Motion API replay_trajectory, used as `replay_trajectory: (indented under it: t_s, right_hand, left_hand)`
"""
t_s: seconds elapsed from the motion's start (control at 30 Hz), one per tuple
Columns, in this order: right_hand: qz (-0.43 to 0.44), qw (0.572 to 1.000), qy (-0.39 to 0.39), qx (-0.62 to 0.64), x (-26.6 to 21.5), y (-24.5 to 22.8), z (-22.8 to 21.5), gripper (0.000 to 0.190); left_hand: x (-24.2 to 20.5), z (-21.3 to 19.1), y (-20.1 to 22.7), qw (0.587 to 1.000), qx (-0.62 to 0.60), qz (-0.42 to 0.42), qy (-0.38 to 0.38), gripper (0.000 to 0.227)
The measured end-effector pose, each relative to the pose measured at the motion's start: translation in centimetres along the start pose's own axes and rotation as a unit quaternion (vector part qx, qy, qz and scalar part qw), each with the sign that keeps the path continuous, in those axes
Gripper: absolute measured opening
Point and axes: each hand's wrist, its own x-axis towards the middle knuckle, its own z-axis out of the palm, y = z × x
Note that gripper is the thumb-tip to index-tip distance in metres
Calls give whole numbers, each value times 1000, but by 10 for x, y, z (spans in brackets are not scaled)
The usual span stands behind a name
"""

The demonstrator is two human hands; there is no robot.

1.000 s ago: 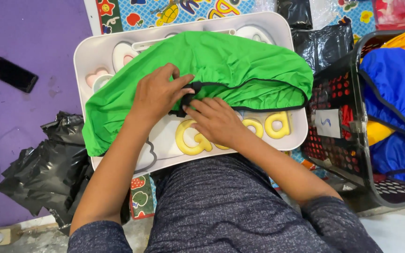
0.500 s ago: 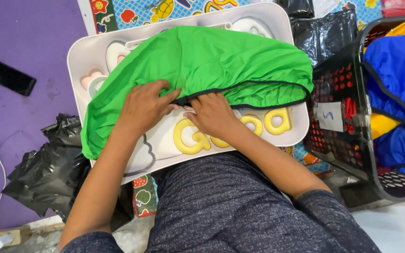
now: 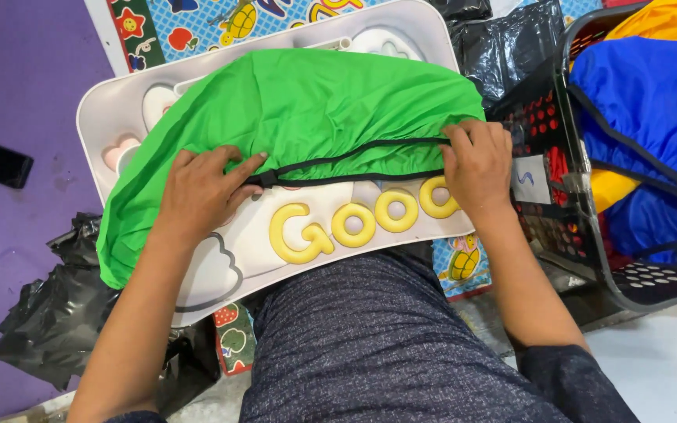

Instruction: Inspecting and trimming excess material from a green fabric item with black elastic trim using scissors.

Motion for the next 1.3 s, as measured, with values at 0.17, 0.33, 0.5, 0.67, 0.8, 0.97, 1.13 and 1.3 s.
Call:
replay_trajectory:
  t_s: [0.17, 0.33, 0.5, 0.67, 0.8, 0.97, 1.13, 1.3]
  right_hand:
    - [26, 1000, 8, -6, -12, 10, 5, 32]
    - [77, 995, 68, -18, -46, 29, 6, 21]
    - [16, 969, 23, 245, -61, 29, -10, 13]
    - [12, 967, -12, 256, -71, 30, -18, 16]
    - [-6, 968, -28, 248, -67, 29, -22, 17]
    - [-8, 959, -49, 279, -63, 23, -40, 14]
    - [-12, 959, -61, 276, -62, 10, -47, 18]
    - [-16, 959, -46, 278, -56, 4, -47, 18]
  left_hand:
    - [-4, 2, -6, 1000, -6, 14, 11, 43]
    - [-9, -5, -18, 1000, 17, 13, 4, 31]
    - [-17, -10, -26, 999, 37, 24, -11, 35]
    - [-16, -21, -28, 999, 34, 24, -29, 32]
    - [-26, -20, -38, 998, -5, 26, -55, 36]
    - [-29, -34, -35, 996, -37, -5, -76, 30]
    - [-33, -11, -16, 998, -42, -41, -13, 36]
    - [17, 16, 88, 969, -191, -22, 153, 24]
